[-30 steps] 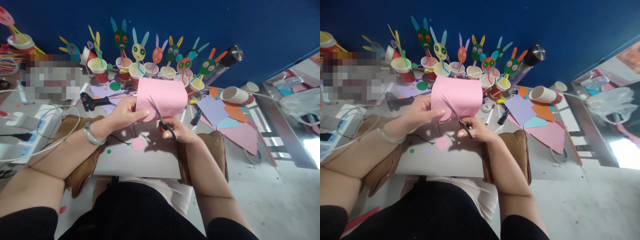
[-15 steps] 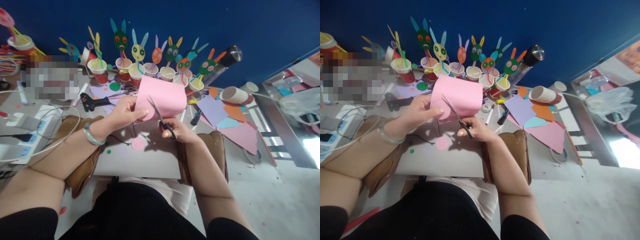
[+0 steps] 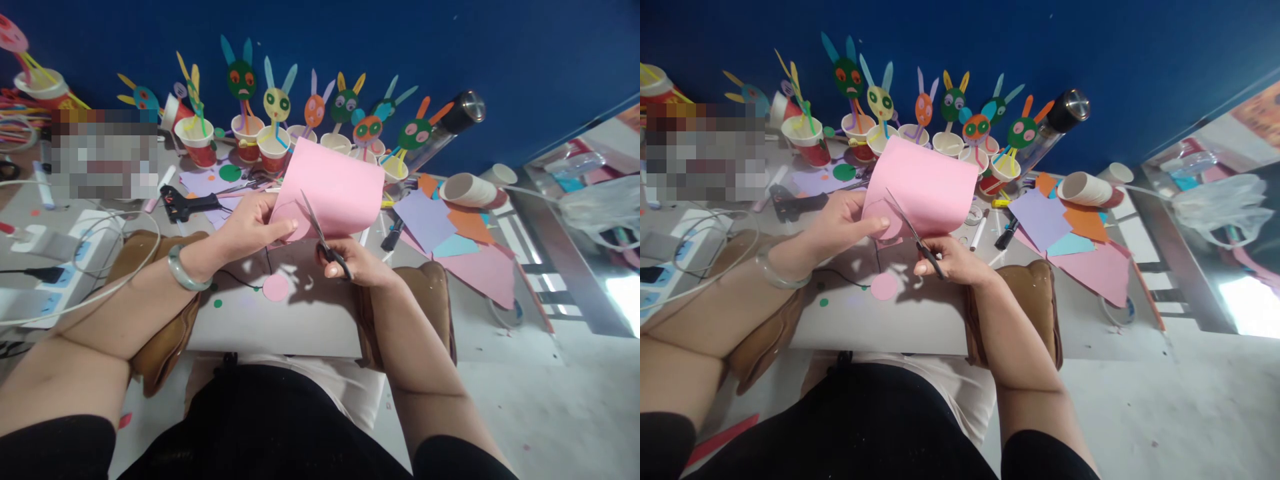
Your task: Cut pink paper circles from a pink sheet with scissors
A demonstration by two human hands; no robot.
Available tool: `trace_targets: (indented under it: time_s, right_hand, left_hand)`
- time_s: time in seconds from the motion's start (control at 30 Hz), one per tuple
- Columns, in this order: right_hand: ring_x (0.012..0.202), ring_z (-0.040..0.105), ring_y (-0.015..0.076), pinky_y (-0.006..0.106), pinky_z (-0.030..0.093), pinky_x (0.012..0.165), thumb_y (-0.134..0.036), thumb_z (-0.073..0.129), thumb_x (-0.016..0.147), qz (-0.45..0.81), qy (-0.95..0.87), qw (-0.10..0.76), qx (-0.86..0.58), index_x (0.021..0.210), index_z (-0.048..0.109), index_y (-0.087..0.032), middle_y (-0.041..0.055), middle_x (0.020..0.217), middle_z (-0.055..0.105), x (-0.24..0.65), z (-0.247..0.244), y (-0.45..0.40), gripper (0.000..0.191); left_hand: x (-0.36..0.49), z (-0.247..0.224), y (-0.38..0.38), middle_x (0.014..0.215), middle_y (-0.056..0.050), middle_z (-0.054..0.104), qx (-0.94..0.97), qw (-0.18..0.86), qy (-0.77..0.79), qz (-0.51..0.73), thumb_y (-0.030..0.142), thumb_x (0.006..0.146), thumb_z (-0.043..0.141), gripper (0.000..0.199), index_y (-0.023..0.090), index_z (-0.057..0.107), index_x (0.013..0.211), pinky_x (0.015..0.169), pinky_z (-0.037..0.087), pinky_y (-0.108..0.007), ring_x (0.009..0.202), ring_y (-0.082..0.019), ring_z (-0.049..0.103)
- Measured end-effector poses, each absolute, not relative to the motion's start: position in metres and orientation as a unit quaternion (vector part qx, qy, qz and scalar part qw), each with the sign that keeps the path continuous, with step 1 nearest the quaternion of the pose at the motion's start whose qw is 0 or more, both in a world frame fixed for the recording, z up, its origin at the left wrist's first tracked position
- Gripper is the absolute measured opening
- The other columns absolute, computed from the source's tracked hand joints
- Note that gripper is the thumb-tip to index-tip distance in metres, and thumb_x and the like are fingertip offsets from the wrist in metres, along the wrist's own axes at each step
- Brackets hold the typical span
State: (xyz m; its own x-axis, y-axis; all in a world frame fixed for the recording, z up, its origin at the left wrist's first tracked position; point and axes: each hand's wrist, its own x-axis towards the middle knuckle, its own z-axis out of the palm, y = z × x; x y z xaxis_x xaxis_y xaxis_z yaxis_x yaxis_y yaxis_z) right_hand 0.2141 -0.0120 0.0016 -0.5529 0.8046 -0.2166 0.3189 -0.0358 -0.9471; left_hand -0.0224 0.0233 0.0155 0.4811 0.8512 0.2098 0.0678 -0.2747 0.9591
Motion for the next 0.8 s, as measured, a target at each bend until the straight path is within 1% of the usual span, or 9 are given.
trace_targets:
  time_s: [0.13,0.4,0.6,0.8]
  right_hand:
    - [0.059,0.036,0.0094,0.024,0.026,0.053,-0.079,0.077,0.054,0.581,-0.662,0.205,-0.425,0.066,0.055,-0.015,-0.0038,0.059,0.046,0.2139,0.0008,-0.0123,0.069]
    - [0.059,0.038,0.0099,0.024,0.026,0.054,-0.078,0.076,0.057,0.582,-0.667,0.196,-0.422,0.067,0.056,-0.015,-0.0036,0.059,0.046,0.2148,0.0002,-0.0117,0.068]
    - [0.057,0.037,0.0092,0.024,0.025,0.053,-0.08,0.076,0.054,0.58,-0.664,0.199,-0.428,0.065,0.055,-0.015,-0.0041,0.057,0.045,0.2143,0.0004,-0.0108,0.069]
    - [0.057,0.038,0.0095,0.024,0.026,0.054,-0.079,0.077,0.053,0.578,-0.662,0.195,-0.436,0.066,0.057,-0.014,-0.0037,0.057,0.047,0.215,0.0014,-0.0107,0.069]
  left_hand:
    - [-0.0225,0.0149,0.0234,0.059,0.0,0.063,0.703,0.501,0.332,0.381,0.028,0.08,0.066,0.016,0.015,0.063,0.069,0.049,0.044,-0.022,0.053,-0.012,0.058]
    - [-0.022,0.0114,0.0241,0.066,-0.002,0.065,0.718,0.474,0.336,0.383,0.027,0.079,0.066,0.014,0.015,0.065,0.071,0.054,0.045,-0.024,0.06,-0.013,0.061]
    - [-0.023,0.0108,0.0244,0.068,-0.003,0.066,0.724,0.47,0.333,0.38,0.027,0.079,0.065,0.014,0.015,0.066,0.072,0.055,0.046,-0.023,0.064,-0.014,0.062]
    - [-0.023,0.0111,0.0249,0.066,-0.002,0.066,0.723,0.471,0.329,0.385,0.026,0.078,0.066,0.014,0.015,0.065,0.071,0.053,0.046,-0.022,0.061,-0.014,0.062]
